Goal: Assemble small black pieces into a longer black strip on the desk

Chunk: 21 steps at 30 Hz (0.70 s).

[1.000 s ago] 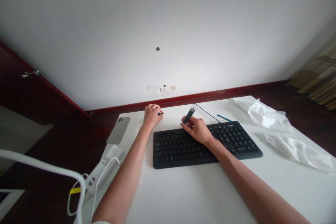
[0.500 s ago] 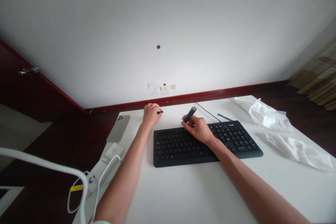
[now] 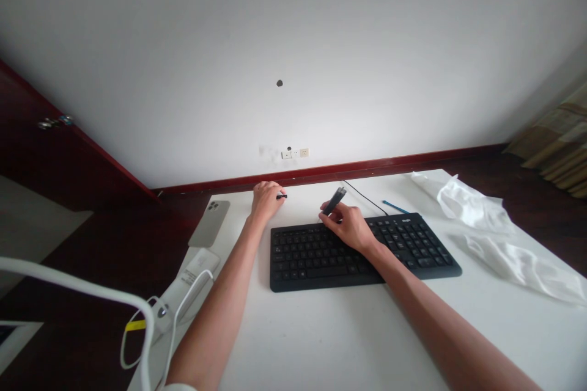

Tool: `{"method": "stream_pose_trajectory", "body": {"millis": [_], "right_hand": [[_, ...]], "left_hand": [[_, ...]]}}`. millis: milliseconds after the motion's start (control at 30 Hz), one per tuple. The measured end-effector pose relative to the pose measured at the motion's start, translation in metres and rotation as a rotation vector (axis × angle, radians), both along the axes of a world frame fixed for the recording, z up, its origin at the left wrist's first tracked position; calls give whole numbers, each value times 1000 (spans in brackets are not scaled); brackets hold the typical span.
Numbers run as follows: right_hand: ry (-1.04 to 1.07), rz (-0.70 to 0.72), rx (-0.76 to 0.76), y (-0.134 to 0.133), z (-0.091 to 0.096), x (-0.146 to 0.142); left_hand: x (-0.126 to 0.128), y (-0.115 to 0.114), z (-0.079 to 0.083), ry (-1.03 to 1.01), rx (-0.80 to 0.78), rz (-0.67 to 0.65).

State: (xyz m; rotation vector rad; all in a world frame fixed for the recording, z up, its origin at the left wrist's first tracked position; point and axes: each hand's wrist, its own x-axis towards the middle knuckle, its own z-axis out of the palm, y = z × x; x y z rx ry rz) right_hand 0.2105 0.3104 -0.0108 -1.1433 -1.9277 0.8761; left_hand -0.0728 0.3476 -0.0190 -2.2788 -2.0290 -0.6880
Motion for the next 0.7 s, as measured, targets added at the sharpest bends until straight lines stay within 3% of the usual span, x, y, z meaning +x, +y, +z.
{"method": "stream_pose_trajectory", "body": {"millis": [700], "right_hand": [[-10, -4, 2, 0, -1, 0]], "left_hand": [[1, -3, 3, 7, -36, 32]]}}
